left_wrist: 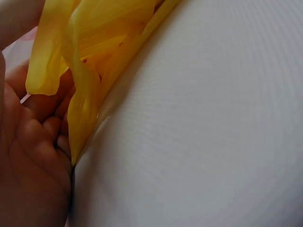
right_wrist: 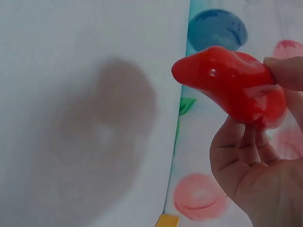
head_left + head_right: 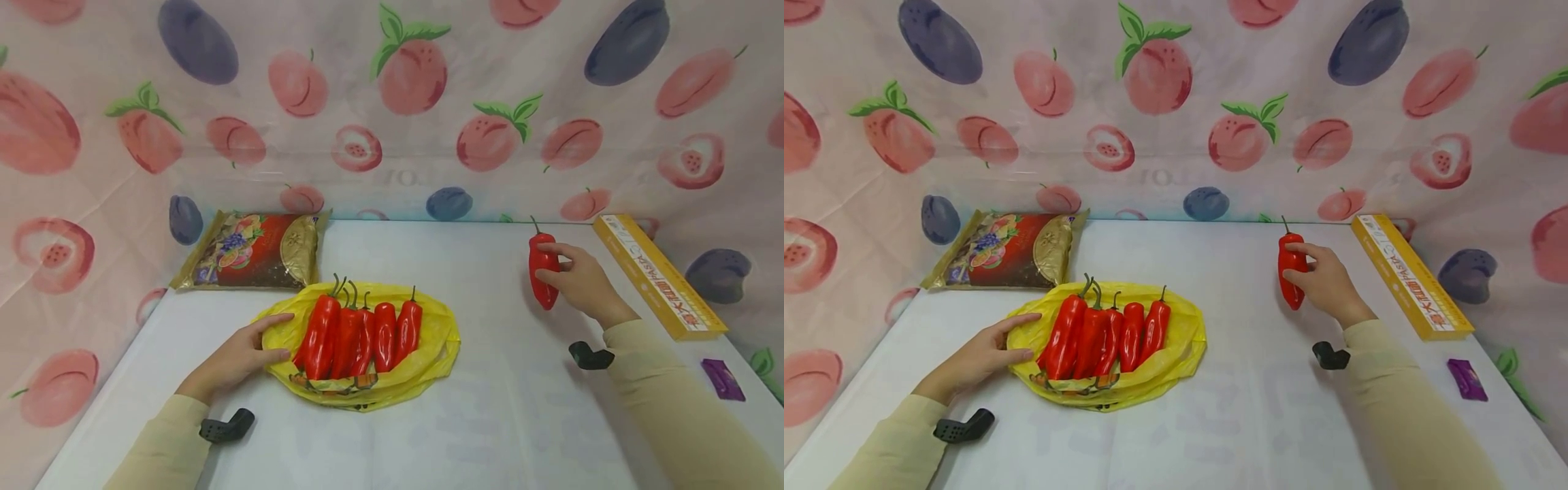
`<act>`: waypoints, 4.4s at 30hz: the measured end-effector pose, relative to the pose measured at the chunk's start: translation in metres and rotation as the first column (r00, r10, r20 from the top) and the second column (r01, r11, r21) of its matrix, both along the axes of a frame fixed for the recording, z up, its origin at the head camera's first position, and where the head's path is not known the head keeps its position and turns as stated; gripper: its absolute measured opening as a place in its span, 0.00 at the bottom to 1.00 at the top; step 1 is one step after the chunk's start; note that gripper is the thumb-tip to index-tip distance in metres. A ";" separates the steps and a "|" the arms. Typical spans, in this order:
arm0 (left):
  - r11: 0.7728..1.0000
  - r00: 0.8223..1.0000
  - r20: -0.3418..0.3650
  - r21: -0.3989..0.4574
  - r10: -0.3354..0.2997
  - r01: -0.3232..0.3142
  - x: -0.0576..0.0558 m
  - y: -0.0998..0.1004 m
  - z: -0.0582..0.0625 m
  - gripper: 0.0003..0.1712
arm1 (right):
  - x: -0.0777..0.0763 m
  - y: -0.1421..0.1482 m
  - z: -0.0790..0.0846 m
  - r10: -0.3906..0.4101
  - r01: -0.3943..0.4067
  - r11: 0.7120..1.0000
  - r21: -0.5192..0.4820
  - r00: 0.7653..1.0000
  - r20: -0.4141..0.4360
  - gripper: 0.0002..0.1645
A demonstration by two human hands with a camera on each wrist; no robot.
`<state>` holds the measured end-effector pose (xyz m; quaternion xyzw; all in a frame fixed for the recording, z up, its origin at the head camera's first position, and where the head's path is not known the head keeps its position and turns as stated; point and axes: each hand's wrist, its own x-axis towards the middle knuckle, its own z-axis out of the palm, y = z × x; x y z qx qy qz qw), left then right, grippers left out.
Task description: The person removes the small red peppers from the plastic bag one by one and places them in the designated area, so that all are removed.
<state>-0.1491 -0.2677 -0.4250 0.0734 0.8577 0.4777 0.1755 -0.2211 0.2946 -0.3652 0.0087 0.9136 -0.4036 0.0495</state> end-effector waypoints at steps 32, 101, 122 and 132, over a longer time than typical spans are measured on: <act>0.999 1.000 -0.013 -0.036 0.005 -0.006 -0.001 0.000 -0.002 0.42 | -0.007 0.077 -0.022 -0.152 0.116 0.952 0.283 0.983 0.108 0.50; 1.000 1.000 0.017 0.003 0.023 -0.023 0.003 0.004 0.002 0.42 | -0.008 0.097 -0.012 -0.256 0.221 0.917 0.331 0.965 0.064 0.47; 1.000 0.999 0.021 0.007 0.028 -0.029 0.004 0.002 0.002 0.42 | 0.035 -0.055 0.020 0.167 -0.152 0.977 0.152 0.981 -0.097 0.47; 0.999 1.000 0.004 0.047 0.016 -0.017 0.005 0.004 0.003 0.42 | 0.049 -0.126 0.011 0.326 -0.320 0.945 0.063 0.924 -0.198 0.42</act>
